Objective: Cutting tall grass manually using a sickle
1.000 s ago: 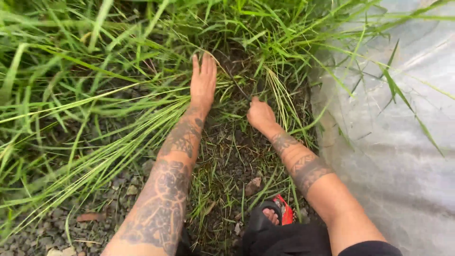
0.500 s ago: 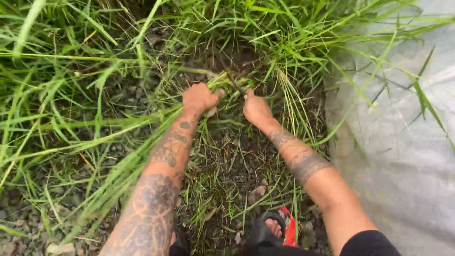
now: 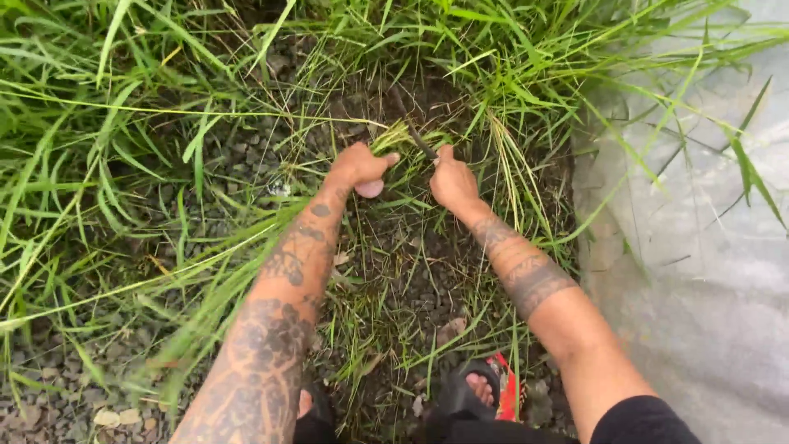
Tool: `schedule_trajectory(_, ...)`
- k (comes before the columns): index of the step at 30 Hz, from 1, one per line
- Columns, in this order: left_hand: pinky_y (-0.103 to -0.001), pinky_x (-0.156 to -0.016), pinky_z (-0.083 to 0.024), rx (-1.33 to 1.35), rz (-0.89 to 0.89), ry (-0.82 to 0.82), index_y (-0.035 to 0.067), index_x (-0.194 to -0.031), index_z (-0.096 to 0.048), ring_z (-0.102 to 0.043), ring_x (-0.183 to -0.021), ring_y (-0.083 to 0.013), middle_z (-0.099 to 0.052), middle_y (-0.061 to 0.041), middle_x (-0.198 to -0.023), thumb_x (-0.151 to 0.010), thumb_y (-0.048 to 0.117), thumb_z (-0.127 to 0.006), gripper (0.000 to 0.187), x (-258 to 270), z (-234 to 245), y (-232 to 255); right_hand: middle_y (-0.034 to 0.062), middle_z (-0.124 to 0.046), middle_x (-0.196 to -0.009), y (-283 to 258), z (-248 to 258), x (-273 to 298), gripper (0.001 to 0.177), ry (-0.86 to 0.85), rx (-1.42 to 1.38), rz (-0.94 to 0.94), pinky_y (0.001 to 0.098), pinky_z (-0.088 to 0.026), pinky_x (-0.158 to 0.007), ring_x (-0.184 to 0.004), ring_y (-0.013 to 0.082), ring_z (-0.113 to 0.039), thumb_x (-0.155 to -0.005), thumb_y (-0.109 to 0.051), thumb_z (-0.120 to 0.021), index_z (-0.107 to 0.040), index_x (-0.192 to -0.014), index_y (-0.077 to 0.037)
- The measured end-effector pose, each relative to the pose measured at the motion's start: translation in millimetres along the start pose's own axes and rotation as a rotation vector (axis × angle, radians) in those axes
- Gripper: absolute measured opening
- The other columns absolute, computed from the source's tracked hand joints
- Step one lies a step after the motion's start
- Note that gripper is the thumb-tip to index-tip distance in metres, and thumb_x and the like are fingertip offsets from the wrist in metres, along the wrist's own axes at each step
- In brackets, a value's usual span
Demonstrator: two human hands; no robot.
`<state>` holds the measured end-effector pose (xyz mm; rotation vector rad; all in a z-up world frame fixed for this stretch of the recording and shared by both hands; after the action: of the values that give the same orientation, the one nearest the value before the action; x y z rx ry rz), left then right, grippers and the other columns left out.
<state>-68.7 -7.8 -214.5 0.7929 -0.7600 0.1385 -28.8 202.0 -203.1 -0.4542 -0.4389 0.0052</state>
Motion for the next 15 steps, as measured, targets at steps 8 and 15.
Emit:
schedule_trajectory(8,-0.053,-0.084,-0.060,-0.126,0.000,0.156,-0.004,-0.103,-0.074,-0.073,-0.101,-0.0411,-0.073,-0.023,-0.097,-0.098,0.034,-0.055,0.043,-32.4,-75.0,-22.4,0.0310,-0.068,-0.078,36.8,-31.2,10.4,0.031,0.075,0.108,0.027,0.0461,-0.059,-0.058,-0.072,0.0440,-0.074,-0.102,-0.010,-0.039,-0.058,-0.113,0.012)
schedule_trajectory(15,-0.049,-0.074,-0.062,-0.182,-0.053,0.191,-0.006,-0.094,-0.077,-0.075,-0.089,-0.0414,-0.074,-0.024,-0.086,-0.092,0.016,-0.057,0.030,-21.8,-70.8,-21.9,0.0428,-0.066,-0.095,26.0,-21.3,34.9,0.046,-0.082,0.102,-0.039,0.0606,-0.060,-0.067,-0.087,0.0544,-0.071,-0.110,-0.027,-0.032,-0.055,-0.115,0.013)
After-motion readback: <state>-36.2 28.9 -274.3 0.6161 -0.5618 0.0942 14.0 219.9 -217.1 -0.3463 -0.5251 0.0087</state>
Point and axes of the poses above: each hand's wrist, its own x-axis away from the middle knuckle, its own z-axis out of the back of the hand, y = z × x, the point moved 1 cm from there along -x, towards the middle knuckle
